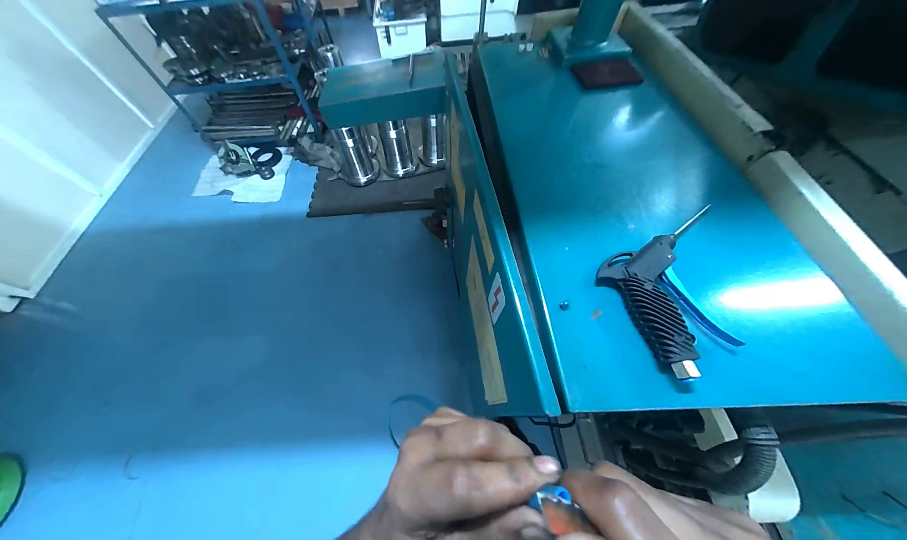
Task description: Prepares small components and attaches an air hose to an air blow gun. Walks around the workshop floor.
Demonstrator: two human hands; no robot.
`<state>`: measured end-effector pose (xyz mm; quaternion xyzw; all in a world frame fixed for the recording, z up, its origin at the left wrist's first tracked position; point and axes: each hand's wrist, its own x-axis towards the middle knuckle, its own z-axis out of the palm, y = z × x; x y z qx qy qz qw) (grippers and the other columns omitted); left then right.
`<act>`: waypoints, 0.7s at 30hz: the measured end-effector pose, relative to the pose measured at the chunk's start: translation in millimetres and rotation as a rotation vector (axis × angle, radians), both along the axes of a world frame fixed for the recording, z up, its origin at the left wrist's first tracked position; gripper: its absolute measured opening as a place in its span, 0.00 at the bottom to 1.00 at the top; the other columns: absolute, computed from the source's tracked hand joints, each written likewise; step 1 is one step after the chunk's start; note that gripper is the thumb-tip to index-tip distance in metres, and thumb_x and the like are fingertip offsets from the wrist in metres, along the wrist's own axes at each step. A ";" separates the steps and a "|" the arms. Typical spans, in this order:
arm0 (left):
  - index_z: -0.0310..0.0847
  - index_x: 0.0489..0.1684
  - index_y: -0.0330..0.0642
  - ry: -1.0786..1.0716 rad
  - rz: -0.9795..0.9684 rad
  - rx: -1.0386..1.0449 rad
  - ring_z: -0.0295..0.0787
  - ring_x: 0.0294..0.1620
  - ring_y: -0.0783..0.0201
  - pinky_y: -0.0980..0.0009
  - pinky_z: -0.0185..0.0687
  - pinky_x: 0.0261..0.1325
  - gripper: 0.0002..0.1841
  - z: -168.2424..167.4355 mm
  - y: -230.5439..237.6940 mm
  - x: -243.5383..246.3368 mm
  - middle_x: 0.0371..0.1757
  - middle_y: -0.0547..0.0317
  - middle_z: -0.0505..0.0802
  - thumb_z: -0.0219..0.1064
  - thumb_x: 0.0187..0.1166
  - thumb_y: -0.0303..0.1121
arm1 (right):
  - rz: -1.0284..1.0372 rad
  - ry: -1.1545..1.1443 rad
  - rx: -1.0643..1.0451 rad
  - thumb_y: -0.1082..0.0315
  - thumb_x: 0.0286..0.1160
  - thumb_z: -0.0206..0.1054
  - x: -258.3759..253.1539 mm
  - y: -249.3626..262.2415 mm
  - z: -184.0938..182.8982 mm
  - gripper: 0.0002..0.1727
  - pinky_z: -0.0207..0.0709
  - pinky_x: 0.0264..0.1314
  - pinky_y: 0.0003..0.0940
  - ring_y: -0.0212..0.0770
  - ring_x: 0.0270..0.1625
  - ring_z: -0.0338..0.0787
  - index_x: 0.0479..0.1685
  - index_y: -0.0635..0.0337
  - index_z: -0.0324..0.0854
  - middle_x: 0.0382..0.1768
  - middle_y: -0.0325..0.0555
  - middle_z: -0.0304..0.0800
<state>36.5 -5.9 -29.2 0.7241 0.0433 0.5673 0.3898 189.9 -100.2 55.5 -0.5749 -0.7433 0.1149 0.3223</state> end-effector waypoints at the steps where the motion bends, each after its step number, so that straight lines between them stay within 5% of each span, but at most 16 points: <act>1: 0.83 0.55 0.40 -0.006 -0.007 -0.006 0.86 0.47 0.74 0.82 0.81 0.53 0.10 -0.1 0.2 0.5 0.46 0.61 0.88 0.65 0.87 0.37 | 0.002 0.003 -0.002 0.58 0.95 0.48 0.1 0.3 0.3 0.25 0.67 0.19 0.36 0.46 0.21 0.81 0.36 0.67 0.83 0.21 0.53 0.82; 21: 0.84 0.58 0.42 -0.134 -0.163 -0.165 0.84 0.38 0.75 0.82 0.81 0.43 0.11 0.2 5.3 7.3 0.42 0.62 0.88 0.64 0.88 0.36 | 0.018 0.051 -0.037 0.58 0.96 0.48 7.5 1.6 -0.4 0.25 0.68 0.19 0.37 0.46 0.23 0.84 0.35 0.66 0.83 0.23 0.54 0.85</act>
